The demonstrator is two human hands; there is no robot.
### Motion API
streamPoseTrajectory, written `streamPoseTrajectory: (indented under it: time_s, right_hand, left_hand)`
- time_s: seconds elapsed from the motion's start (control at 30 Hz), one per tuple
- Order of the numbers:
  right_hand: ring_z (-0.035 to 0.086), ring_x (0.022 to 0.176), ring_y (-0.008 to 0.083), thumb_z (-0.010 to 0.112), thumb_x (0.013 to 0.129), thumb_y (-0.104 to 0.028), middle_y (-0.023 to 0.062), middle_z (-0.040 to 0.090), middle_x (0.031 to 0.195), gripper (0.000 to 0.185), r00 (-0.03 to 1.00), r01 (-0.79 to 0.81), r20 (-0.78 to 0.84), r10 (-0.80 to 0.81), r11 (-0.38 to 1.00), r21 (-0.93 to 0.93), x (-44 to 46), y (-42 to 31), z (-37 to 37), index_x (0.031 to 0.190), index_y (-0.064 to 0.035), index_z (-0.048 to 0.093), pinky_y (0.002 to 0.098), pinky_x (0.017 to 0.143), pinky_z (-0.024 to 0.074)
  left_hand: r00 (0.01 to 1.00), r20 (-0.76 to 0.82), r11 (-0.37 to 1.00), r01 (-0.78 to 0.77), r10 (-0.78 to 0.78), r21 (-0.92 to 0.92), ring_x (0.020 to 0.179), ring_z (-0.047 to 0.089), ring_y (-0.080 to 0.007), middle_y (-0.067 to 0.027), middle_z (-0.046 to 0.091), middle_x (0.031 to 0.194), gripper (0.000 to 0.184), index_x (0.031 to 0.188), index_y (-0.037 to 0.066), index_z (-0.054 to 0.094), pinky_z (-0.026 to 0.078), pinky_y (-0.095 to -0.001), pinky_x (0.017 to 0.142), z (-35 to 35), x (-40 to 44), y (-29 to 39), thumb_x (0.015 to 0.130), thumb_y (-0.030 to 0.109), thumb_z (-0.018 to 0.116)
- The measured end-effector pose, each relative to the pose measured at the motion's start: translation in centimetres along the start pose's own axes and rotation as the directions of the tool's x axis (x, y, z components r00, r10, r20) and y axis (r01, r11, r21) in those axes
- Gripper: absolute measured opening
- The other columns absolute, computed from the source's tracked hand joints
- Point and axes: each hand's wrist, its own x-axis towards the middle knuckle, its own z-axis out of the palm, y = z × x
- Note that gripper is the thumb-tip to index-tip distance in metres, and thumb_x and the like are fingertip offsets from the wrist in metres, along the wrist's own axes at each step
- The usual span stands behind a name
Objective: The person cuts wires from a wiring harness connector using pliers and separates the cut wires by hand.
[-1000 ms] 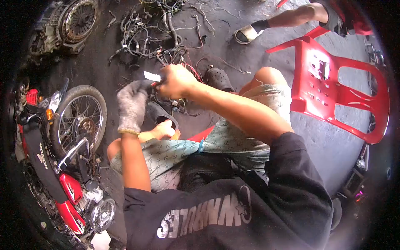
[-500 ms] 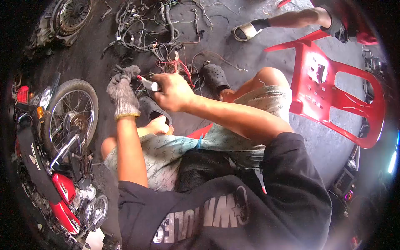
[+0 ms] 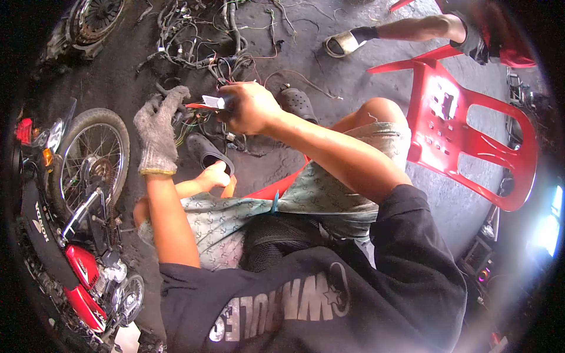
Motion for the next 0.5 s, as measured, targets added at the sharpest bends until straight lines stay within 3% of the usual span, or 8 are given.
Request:
streamPoseTrajectory:
  time_s: [0.1, 0.2, 0.27, 0.33, 0.37, 0.4, 0.43, 0.5]
  right_hand:
    - [0.066, 0.076, 0.0333, 0.07, 0.071, -0.02, 0.0191, 0.067, 0.081, 0.028, 0.999, -0.028, -0.016, 0.03, 0.99, 0.141, 0.5, 0.2, 0.2, 0.094, -0.0042, 0.066, 0.0397, 0.07, 0.0515]
    - [0.053, 0.07, 0.0059, 0.07, 0.077, -0.01, 0.0001, 0.062, 0.073, 0.014, 0.998, -0.027, -0.05, 0.049, 0.927, 0.375, 1.5, -0.3, -0.9, 0.088, -0.0017, 0.064, 0.0262, 0.064, 0.0455]
    - [0.054, 0.071, 0.007, 0.072, 0.077, -0.011, 0.0002, 0.064, 0.076, 0.015, 0.993, -0.033, -0.097, 0.064, 0.957, 0.288, 1.6, -2.0, -2.0, 0.088, -0.0043, 0.066, 0.0266, 0.069, 0.0467]
    - [0.056, 0.072, 0.007, 0.072, 0.077, -0.01, 0.0014, 0.065, 0.077, 0.016, 0.994, 0.015, -0.111, 0.02, 0.951, 0.309, 1.9, -2.1, -1.9, 0.09, -0.0033, 0.067, 0.026, 0.069, 0.047]
    - [0.056, 0.073, 0.0069, 0.071, 0.077, -0.008, 0.0021, 0.066, 0.078, 0.017, 0.997, -0.001, -0.073, 0.027, 0.942, 0.336, 2.0, -1.7, -1.3, 0.092, -0.0025, 0.067, 0.0259, 0.07, 0.0472]
    - [0.057, 0.074, 0.0068, 0.071, 0.077, -0.007, 0.0027, 0.067, 0.08, 0.018, 0.999, -0.016, -0.037, 0.031, 0.932, 0.363, 2.1, -2.4, -1.0, 0.094, -0.0016, 0.067, 0.0258, 0.07, 0.0474]
    - [0.057, 0.077, 0.0054, 0.071, 0.078, -0.007, 0.0039, 0.068, 0.083, 0.022, 1.0, 0.004, 0.006, -0.006, 0.948, 0.317, 1.7, -2.9, -0.9, 0.098, 0.0004, 0.067, 0.025, 0.071, 0.0477]
    - [0.055, 0.077, 0.004, 0.073, 0.078, -0.01, 0.0034, 0.068, 0.084, 0.026, 0.994, -0.003, 0.103, -0.03, 0.95, 0.311, 1.4, -3.8, -0.1, 0.101, 0.001, 0.066, 0.0245, 0.071, 0.0474]
  left_hand:
    - [0.985, 0.118, 0.968, 0.149, -0.127, -0.204, 0.078, 0.063, -0.014, -0.0074, 0.067, 0.087, 0.031, 0.094, -0.001, 0.067, 0.053, -0.0282, 0.071, -0.7, -0.8, 1.7, 0.087, 0.029, 0.061]
    - [0.9, 0.236, 0.316, 0.359, -0.367, -0.878, 0.092, 0.065, -0.0266, -0.0165, 0.064, 0.109, 0.042, 0.119, -0.003, 0.054, 0.056, -0.0347, 0.073, -1.4, -0.7, 2.8, 0.095, 0.03, 0.044]
    - [0.907, 0.398, 0.299, 0.421, -0.137, -0.856, 0.096, 0.064, -0.0273, -0.0169, 0.063, 0.112, 0.042, 0.121, -0.003, 0.052, 0.055, -0.0366, 0.077, -2.1, -0.1, -0.6, 0.095, 0.028, 0.046]
    - [0.843, 0.527, 0.296, 0.478, 0.108, -0.827, 0.1, 0.063, -0.028, -0.0174, 0.062, 0.115, 0.041, 0.123, -0.004, 0.051, 0.053, -0.0385, 0.081, -1.4, -0.9, -0.7, 0.095, 0.026, 0.047]
    - [0.925, 0.301, 0.884, -0.07, 0.231, -0.462, 0.096, 0.062, -0.0278, -0.0164, 0.063, 0.109, 0.031, 0.112, -0.003, 0.057, 0.052, -0.0387, 0.083, -0.1, -2.0, -0.9, 0.093, 0.021, 0.05]
    - [0.853, 0.214, 0.801, -0.521, 0.476, 0.294, 0.093, 0.062, -0.0277, -0.0154, 0.065, 0.102, 0.022, 0.101, -0.003, 0.062, 0.05, -0.039, 0.085, 0.8, -2.7, -0.5, 0.092, 0.015, 0.054]
    - [0.852, 0.213, 0.801, -0.522, 0.478, 0.293, 0.093, 0.062, -0.0277, -0.0154, 0.065, 0.102, 0.022, 0.101, -0.003, 0.062, 0.05, -0.039, 0.085, 1.0, -2.7, -0.1, 0.092, 0.015, 0.054]
    - [0.997, 0.059, 0.916, -0.017, 0.044, -0.4, 0.089, 0.062, -0.023, -0.0129, 0.065, 0.099, 0.016, 0.099, -0.001, 0.064, 0.05, -0.0361, 0.082, 1.0, -2.4, 0.8, 0.089, 0.011, 0.057]
